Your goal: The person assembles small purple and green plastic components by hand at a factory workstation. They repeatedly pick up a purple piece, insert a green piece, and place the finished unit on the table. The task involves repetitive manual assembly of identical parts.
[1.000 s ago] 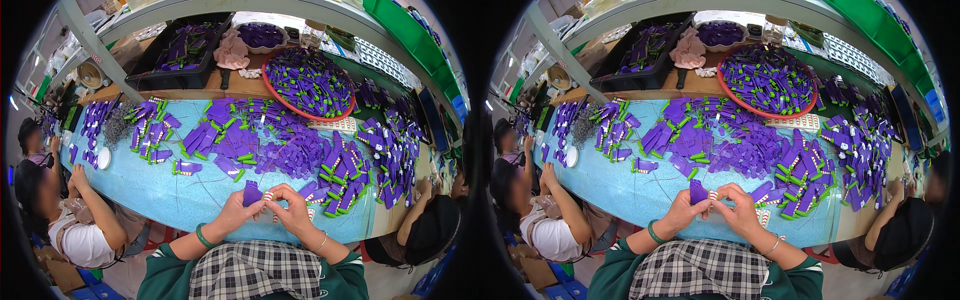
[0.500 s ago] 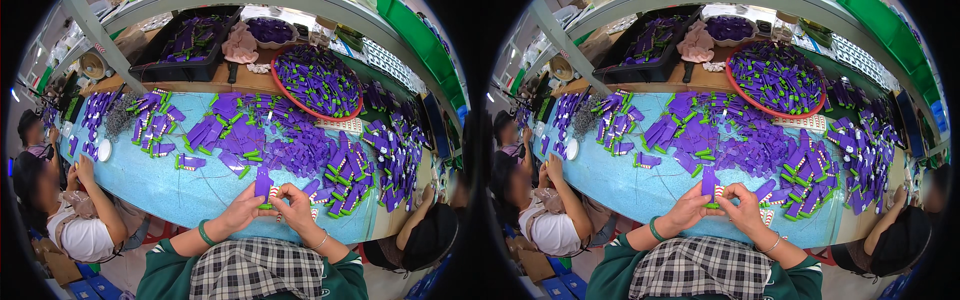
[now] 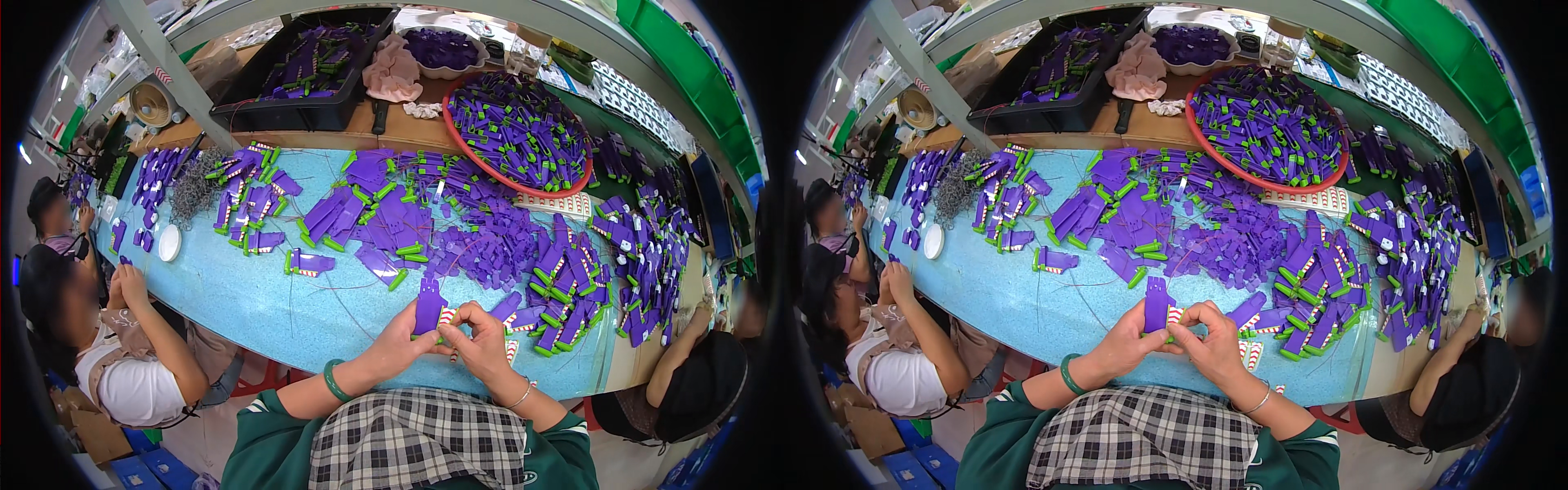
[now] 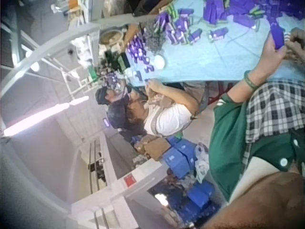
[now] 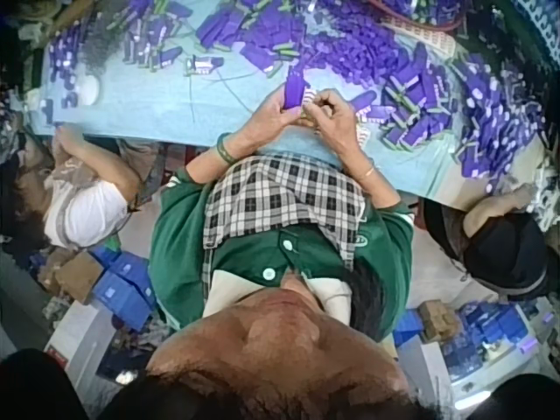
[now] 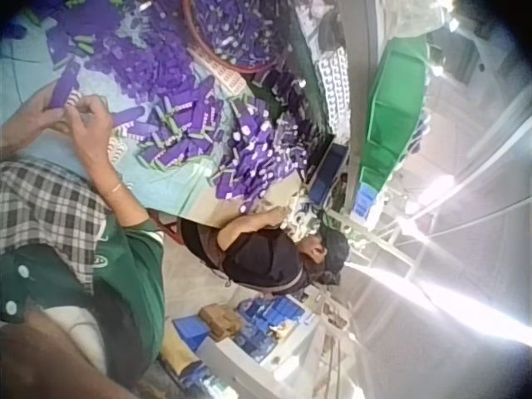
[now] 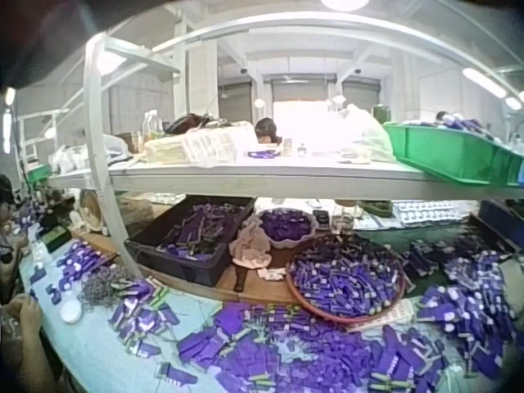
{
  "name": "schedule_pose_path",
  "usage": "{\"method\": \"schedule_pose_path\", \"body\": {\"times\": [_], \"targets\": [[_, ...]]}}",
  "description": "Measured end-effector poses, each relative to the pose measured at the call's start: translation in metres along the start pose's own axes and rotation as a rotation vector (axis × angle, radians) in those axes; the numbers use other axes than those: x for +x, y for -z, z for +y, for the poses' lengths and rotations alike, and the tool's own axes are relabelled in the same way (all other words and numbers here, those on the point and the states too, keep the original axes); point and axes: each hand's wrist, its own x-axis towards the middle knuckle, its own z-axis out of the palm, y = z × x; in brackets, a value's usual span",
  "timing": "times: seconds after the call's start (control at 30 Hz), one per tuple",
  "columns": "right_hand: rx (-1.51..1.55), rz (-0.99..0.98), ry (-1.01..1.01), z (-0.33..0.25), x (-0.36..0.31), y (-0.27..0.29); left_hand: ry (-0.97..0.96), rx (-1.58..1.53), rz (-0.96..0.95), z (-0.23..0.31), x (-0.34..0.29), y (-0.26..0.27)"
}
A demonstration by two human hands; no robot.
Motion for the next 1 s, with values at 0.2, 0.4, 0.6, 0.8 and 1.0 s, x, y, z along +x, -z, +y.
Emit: {"method": "schedule_pose_path", "body": {"times": [0.2,0.4,0.6,0.8,1.0], "targets": [[-0.221,0.107,0.299,-0.003,0.004,0.003,-0.010,0.006,-0.040,-0.002,-0.003,-0.001],[-0.356,0.165,0.470,-0.009,0.004,0.002,-0.043,-0.046,-0.054,-0.012,-0.004,-0.002],[-0.545,0.182,0.832,-0.021,0.003,0.006,-0.164,0.137,-0.124,-0.021,-0.006,0.006],[-0.479,0.182,0.718,-0.014,0.001,0.007,-0.211,0.276,-0.027,-0.008,-0.009,-0.008],[-0.237,0.043,0.323,-0.015,0.006,0.004,-0.050,-0.111,-0.083,-0.004,-0.009,-0.010]]}}
